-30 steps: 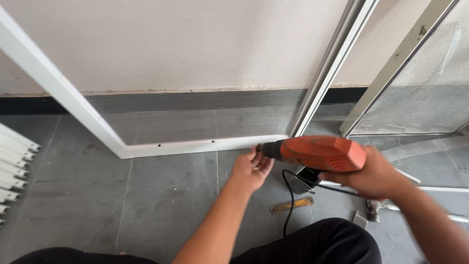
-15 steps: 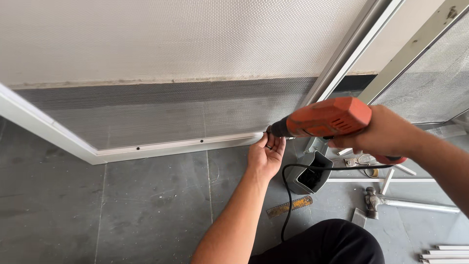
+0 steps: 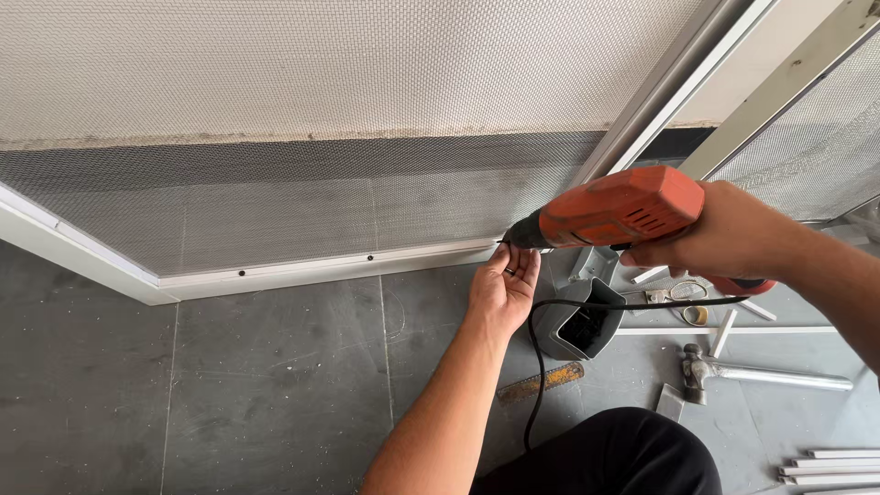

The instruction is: The person sits on the floor and uses a power drill to fasten screws into the bottom frame of a white window screen. The person handles a container of screws and positions the drill to secure the frame.

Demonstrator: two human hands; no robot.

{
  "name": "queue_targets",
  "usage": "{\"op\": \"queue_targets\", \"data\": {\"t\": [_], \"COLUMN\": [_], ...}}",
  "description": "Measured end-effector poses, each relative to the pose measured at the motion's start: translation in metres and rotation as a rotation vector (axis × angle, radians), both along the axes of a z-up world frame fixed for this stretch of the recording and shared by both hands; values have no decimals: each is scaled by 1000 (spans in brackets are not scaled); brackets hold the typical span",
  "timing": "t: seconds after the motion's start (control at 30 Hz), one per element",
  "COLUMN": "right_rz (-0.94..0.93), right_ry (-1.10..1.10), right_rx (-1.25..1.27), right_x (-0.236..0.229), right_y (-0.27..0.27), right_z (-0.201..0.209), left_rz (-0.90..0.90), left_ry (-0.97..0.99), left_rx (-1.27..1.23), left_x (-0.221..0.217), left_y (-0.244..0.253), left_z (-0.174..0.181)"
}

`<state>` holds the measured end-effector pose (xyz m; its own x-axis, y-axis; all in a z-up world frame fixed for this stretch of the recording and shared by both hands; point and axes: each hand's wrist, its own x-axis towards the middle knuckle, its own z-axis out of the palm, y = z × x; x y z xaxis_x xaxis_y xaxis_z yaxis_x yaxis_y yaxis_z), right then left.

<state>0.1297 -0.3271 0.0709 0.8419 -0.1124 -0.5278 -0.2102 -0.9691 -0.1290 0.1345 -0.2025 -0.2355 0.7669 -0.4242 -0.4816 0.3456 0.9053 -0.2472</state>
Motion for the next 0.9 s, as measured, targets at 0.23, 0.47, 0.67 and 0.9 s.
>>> {"op": "queue_targets", "data": {"t": [0.23, 0.47, 0.67, 0.9], "right_rz": [-56, 85, 130, 137], "right_ry": [48, 101, 82, 106], "right_rx": [-67, 58, -54, -84], "right_x": [6, 29, 32, 33], "right_y": [20, 38, 56, 68], "right_z": [15, 23, 36, 53], "left_rz": [-101, -123, 493, 427], "left_ry": [-45, -584, -1320, -1311], "left_rx": [150, 1601, 1508, 1781], "left_x": [3, -2, 18, 41], "left_y": [7, 77, 82, 61], "left_z": [5, 116, 243, 255]}}
